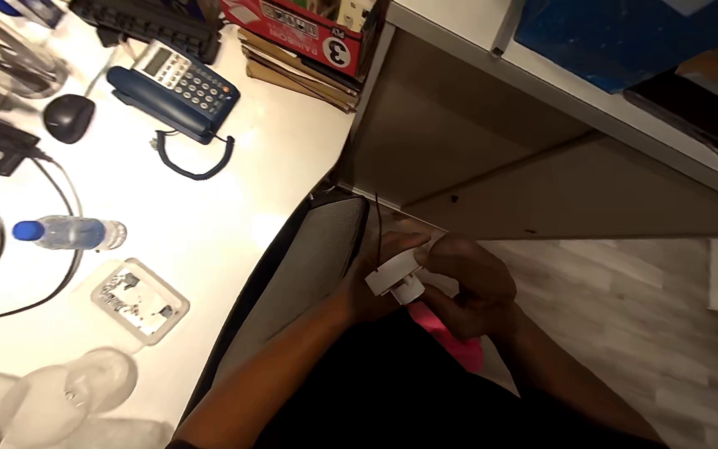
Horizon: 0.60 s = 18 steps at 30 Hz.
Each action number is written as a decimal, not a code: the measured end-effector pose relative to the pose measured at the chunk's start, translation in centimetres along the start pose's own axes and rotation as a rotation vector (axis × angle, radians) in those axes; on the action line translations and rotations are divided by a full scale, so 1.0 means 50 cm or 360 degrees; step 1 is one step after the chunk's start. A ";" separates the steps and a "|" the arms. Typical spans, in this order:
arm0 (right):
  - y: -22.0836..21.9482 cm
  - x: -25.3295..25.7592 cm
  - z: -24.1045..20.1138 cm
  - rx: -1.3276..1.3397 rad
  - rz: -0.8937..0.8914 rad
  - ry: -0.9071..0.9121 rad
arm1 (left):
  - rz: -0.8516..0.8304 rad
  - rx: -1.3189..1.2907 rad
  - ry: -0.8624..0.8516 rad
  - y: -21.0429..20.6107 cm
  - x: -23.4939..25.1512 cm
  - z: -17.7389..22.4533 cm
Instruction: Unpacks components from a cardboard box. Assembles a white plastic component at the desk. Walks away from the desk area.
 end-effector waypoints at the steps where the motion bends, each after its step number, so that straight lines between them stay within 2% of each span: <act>1: -0.008 0.018 -0.003 0.0026 -0.0004 0.0041 | 0.0038 0.0080 -0.0017 0.011 0.001 0.014; 4: -0.054 0.091 -0.024 0.0129 -0.0067 0.0220 | 0.0129 0.0465 -0.0165 0.071 -0.001 0.071; 7: -0.146 0.163 -0.041 0.0359 -0.0130 0.0412 | 0.0278 0.0759 -0.0257 0.162 -0.029 0.143; 9: -0.222 0.186 -0.048 0.0517 -0.0204 0.0414 | 0.0390 0.0900 -0.0084 0.214 -0.078 0.184; 11: -0.296 0.185 -0.049 0.0666 -0.0347 0.0341 | 0.0546 0.0877 0.0213 0.243 -0.144 0.204; 14: -0.376 0.152 -0.047 0.0743 -0.0601 0.0168 | 0.0918 0.0670 0.0624 0.240 -0.244 0.204; 18: -0.425 0.115 -0.038 0.0601 -0.1017 -0.0077 | 0.1139 0.0605 0.0855 0.222 -0.332 0.193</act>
Point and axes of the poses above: each hand's wrist, its own x-axis towards the middle knuckle, its own y-axis out of the back of the hand, z = x × y, the point moved 1 cm from there along x, towards the middle knuckle, and after that the axes turned 9 degrees about -y, right-handed, at the moved point
